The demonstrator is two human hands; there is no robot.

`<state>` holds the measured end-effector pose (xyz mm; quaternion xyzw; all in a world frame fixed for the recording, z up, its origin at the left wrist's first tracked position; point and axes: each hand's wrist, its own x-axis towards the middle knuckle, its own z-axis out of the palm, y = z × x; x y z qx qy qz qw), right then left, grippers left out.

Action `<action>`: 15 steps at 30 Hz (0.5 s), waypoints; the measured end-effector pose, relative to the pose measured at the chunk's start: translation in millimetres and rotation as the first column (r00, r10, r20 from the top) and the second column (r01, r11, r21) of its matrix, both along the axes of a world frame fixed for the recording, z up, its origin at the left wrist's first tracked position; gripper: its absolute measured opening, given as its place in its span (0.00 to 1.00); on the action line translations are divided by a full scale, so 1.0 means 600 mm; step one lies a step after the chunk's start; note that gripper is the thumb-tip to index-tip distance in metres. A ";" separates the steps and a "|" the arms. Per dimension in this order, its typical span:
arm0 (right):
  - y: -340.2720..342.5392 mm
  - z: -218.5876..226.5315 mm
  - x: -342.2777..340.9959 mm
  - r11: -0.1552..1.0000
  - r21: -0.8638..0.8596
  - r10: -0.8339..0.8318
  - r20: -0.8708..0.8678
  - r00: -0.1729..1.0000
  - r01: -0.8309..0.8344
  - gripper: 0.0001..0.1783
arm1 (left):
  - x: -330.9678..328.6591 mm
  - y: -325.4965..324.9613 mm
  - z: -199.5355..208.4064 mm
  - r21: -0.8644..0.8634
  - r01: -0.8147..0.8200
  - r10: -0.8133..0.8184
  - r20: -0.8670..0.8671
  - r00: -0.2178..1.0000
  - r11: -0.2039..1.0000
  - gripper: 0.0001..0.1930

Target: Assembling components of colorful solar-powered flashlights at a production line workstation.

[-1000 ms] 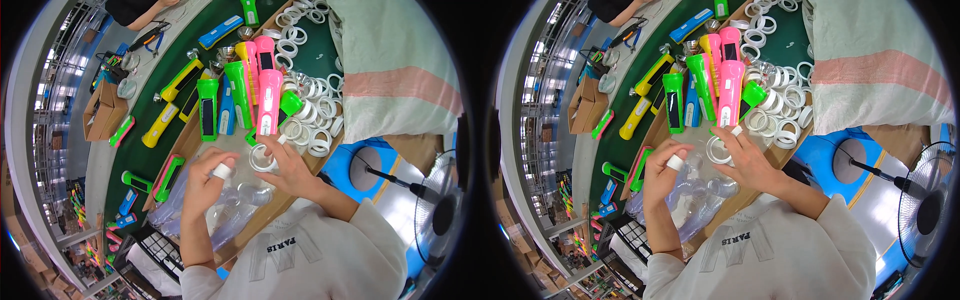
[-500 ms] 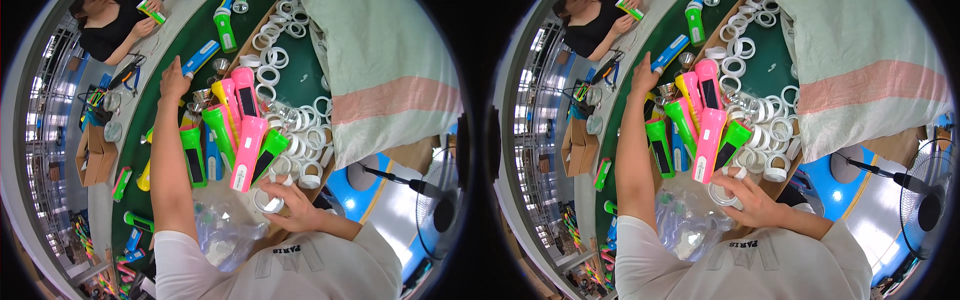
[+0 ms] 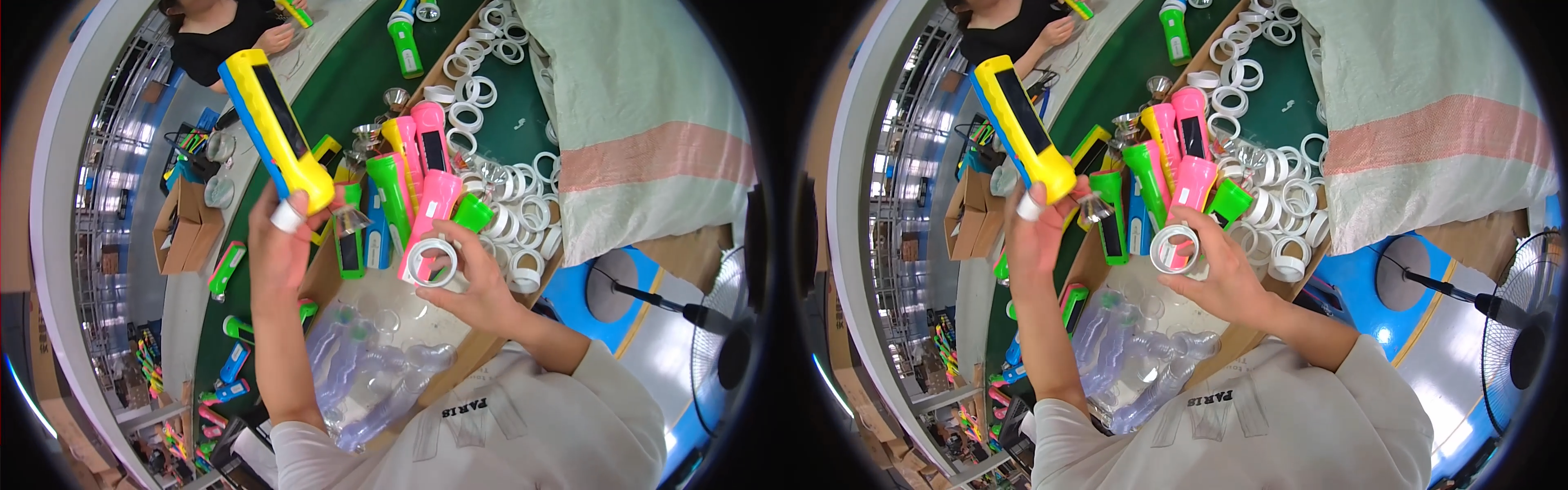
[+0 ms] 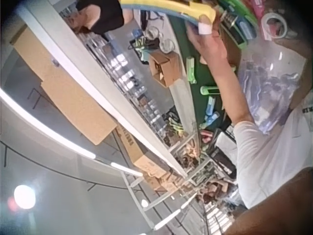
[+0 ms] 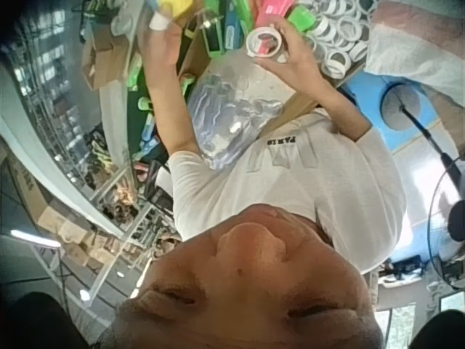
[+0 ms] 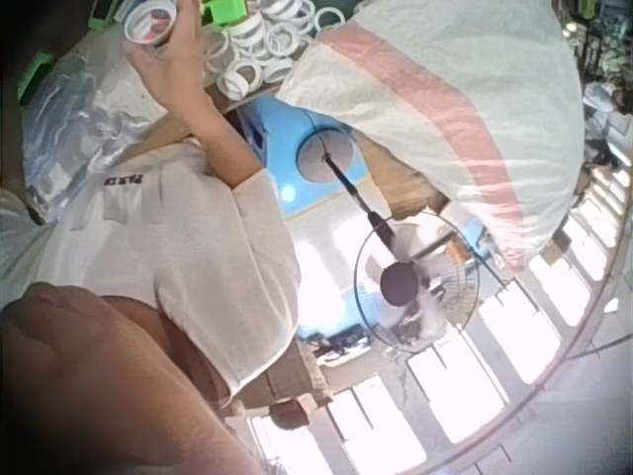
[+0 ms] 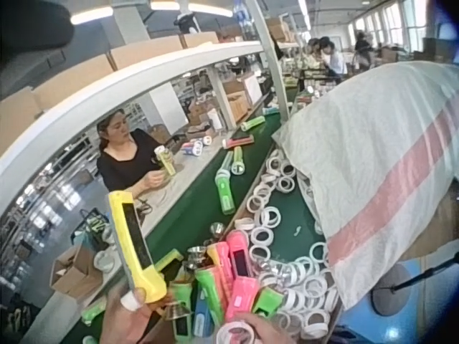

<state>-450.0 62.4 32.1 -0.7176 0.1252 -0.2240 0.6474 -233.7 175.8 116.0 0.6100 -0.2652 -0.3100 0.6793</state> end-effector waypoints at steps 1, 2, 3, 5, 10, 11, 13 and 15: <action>0.009 0.005 0.002 1.000 0.015 0.017 0.014 1.000 -0.018 0.46 | -0.042 0.019 0.008 0.004 -0.020 0.020 -0.002 1.000 1.000 0.31; 0.016 0.003 -0.002 1.000 0.002 0.029 0.024 0.999 -0.029 0.47 | -0.074 0.028 0.003 -0.012 -0.010 0.009 -0.019 1.000 1.000 0.33; 0.025 0.006 -0.007 0.999 0.004 0.036 0.027 0.999 -0.036 0.47 | -0.110 0.037 0.000 -0.025 -0.043 0.043 0.008 0.999 0.999 0.35; 0.046 0.015 -0.013 0.990 0.109 0.083 0.062 0.995 -0.090 0.44 | -0.160 0.065 -0.020 -0.060 -0.086 0.090 0.061 0.994 0.994 0.40; 0.073 0.019 -0.039 0.928 0.311 0.181 0.101 0.978 -0.204 0.36 | -0.221 0.124 -0.056 -0.169 0.087 -0.060 0.160 0.985 0.982 0.38; 0.076 0.011 -0.045 0.929 0.308 0.184 0.103 0.978 -0.207 0.36 | -0.230 0.137 -0.067 -0.190 0.105 -0.071 0.178 0.982 0.976 0.40; 0.078 0.006 -0.053 0.951 0.173 0.246 0.082 0.966 -0.257 0.30 | -0.249 0.149 -0.062 -0.170 0.097 -0.056 0.236 0.970 0.981 0.39; 0.080 0.024 -0.063 0.963 0.144 0.222 0.052 0.974 -0.227 0.27 | -0.241 0.148 -0.065 -0.181 0.094 0.014 0.519 0.855 0.979 0.24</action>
